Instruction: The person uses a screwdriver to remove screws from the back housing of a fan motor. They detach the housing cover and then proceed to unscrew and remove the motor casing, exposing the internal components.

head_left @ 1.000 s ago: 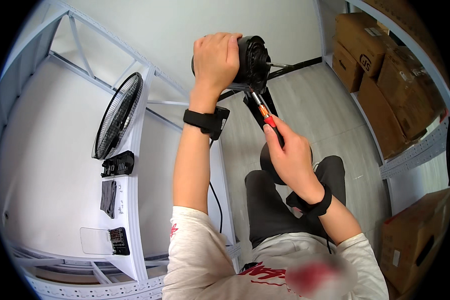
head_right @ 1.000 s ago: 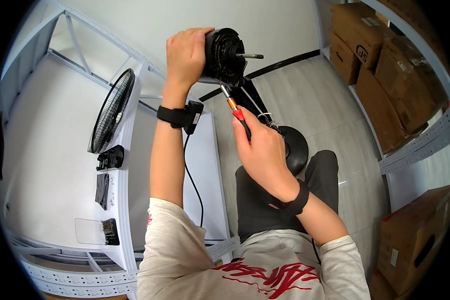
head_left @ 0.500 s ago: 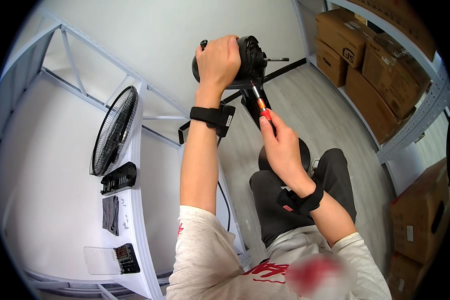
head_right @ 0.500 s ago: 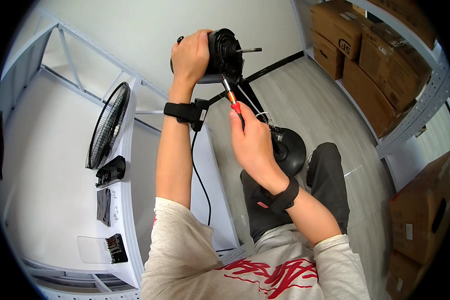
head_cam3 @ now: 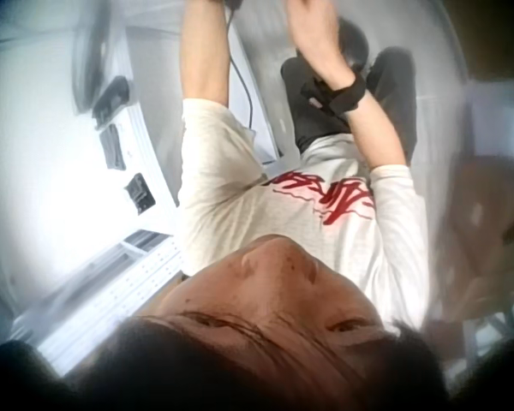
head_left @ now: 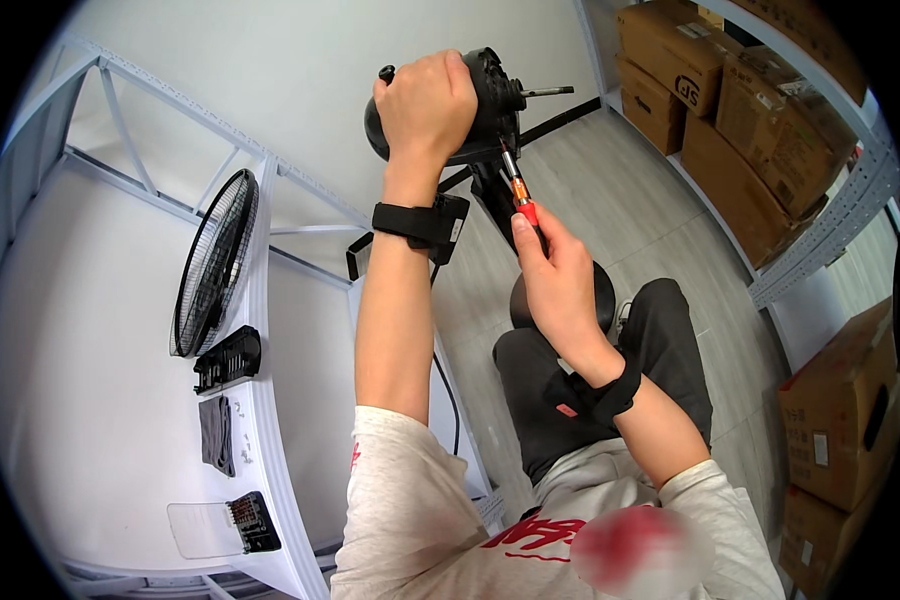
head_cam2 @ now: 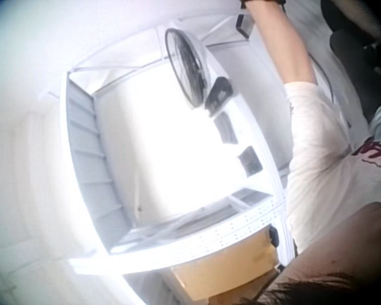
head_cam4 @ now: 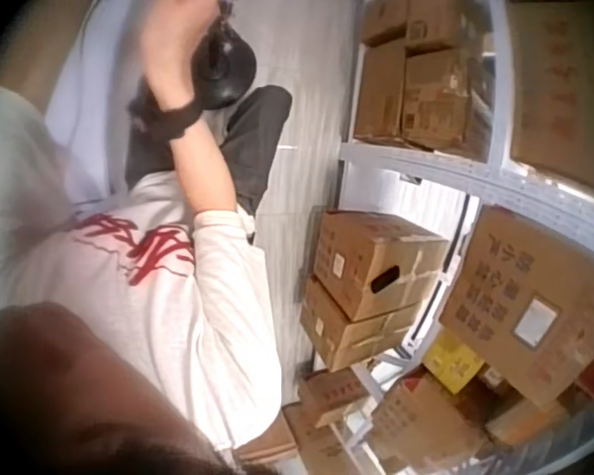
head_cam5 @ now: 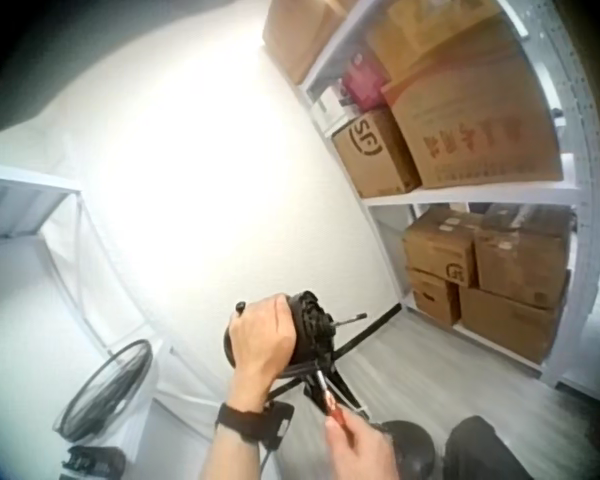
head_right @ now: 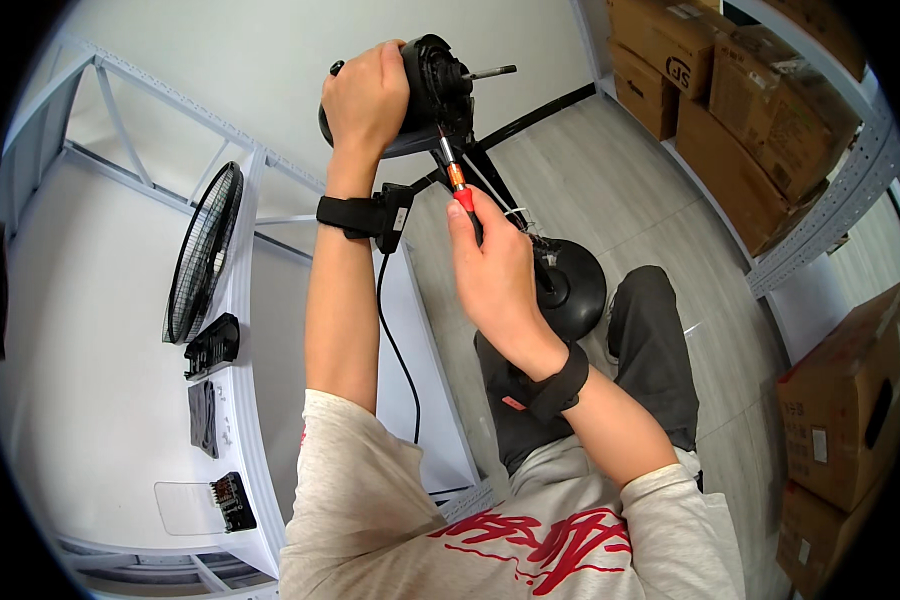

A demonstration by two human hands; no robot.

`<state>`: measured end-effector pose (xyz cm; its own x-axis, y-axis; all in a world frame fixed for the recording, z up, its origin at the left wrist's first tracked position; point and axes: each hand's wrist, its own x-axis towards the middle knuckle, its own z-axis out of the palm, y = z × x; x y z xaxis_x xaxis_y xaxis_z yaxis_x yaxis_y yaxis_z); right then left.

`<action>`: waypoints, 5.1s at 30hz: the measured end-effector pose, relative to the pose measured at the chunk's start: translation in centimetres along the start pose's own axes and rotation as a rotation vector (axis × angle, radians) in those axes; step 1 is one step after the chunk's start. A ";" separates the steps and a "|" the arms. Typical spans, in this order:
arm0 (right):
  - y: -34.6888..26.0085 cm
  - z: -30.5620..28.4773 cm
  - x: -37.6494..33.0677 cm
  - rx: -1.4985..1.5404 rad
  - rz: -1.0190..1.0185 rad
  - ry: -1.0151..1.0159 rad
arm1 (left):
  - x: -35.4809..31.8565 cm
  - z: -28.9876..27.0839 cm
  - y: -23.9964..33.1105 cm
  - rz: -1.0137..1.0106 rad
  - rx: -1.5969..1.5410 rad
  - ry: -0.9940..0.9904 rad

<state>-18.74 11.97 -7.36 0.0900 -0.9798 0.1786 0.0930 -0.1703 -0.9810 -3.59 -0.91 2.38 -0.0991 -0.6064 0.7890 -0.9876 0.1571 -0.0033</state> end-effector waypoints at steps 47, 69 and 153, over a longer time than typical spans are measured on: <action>1.5 -1.8 0.7 -0.002 -0.099 -0.057 | -0.4 -0.6 0.5 -0.126 -0.037 0.009; 3.4 -2.3 2.5 0.184 -0.060 -0.231 | -0.5 -0.7 0.3 -0.145 -0.046 0.020; -0.9 -9.3 20.0 0.097 0.324 -1.211 | -1.0 -1.7 -1.3 -0.093 -0.256 -0.028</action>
<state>-26.25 -8.44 -3.63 0.9682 -0.2420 -0.0640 -0.0360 0.1182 -0.9923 -2.01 0.84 2.68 -0.0163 -0.6478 0.7616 -0.9298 0.2899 0.2267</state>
